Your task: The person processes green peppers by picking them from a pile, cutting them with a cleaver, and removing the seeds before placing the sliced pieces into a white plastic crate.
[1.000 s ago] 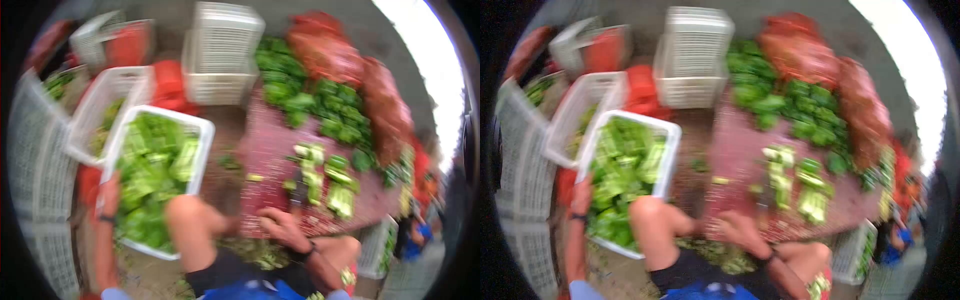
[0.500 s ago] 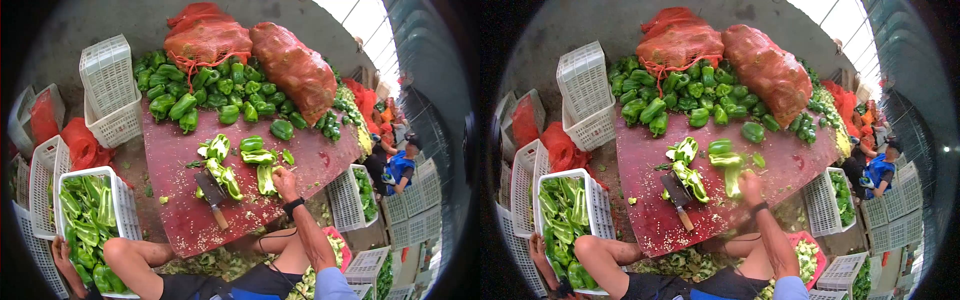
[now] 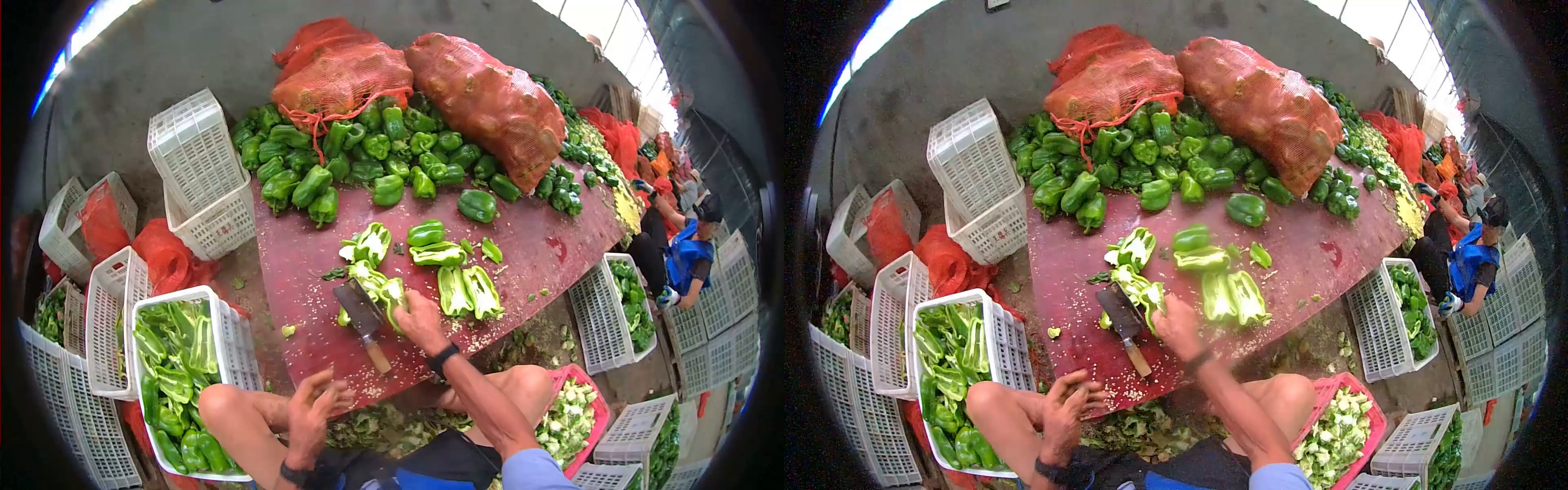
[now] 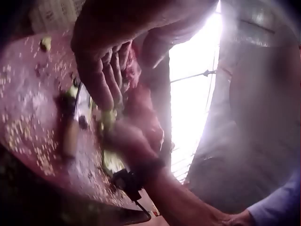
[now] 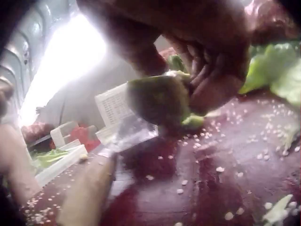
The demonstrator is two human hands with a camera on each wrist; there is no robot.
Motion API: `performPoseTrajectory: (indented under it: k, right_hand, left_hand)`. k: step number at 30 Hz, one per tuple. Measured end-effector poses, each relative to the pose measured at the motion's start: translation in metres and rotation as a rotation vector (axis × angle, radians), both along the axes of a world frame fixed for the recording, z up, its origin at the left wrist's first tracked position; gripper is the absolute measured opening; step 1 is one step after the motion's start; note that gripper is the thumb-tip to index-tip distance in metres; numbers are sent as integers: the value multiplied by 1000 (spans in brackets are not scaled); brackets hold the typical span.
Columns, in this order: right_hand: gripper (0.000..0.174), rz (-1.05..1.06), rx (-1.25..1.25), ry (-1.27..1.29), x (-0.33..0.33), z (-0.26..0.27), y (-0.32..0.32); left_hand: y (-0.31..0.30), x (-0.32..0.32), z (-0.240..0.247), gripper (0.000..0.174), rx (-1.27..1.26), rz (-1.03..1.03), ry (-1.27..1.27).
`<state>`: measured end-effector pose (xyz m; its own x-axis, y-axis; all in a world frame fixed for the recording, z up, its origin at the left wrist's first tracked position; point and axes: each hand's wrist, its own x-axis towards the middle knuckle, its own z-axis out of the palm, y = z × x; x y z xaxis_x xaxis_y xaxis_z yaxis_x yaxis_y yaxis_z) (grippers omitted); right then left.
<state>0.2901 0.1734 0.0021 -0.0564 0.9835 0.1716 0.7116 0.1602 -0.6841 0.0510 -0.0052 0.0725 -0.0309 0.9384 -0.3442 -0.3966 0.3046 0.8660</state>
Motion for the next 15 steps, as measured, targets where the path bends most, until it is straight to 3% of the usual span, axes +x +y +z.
performPoseTrajectory:
  k: [3, 5, 7, 8, 9, 11, 12, 15]
  right_hand:
    - [34, 103, -242, 258, -7, 47, -55]
    - [38, 248, -215, 383, -23, 54, -93]
    - [41, 365, -276, 396, -36, 60, -120]
    - [33, 371, -191, 231, -42, 67, -126]
    - [33, 368, -193, 242, -47, 67, -130]
    - [25, 362, -2, 24, -54, 67, -137]
    - [25, 361, 61, 34, -58, 66, -139]
    - [26, 327, 84, -27, -62, 68, -144]
  left_hand:
    - [17, 25, -36, 53, 49, -7, -187]
    - [27, 46, -5, 56, 14, 41, -292]
    - [29, 49, -27, 56, 34, 31, -488]
    - [26, 51, -38, 50, 48, 65, -408]
    - [22, 50, -38, 50, 44, 63, -398]
    - [16, 51, -37, 44, 103, 55, -83]
    - [15, 50, -27, 41, 146, 64, 110]
    - [12, 50, -13, 36, 199, 51, 113]
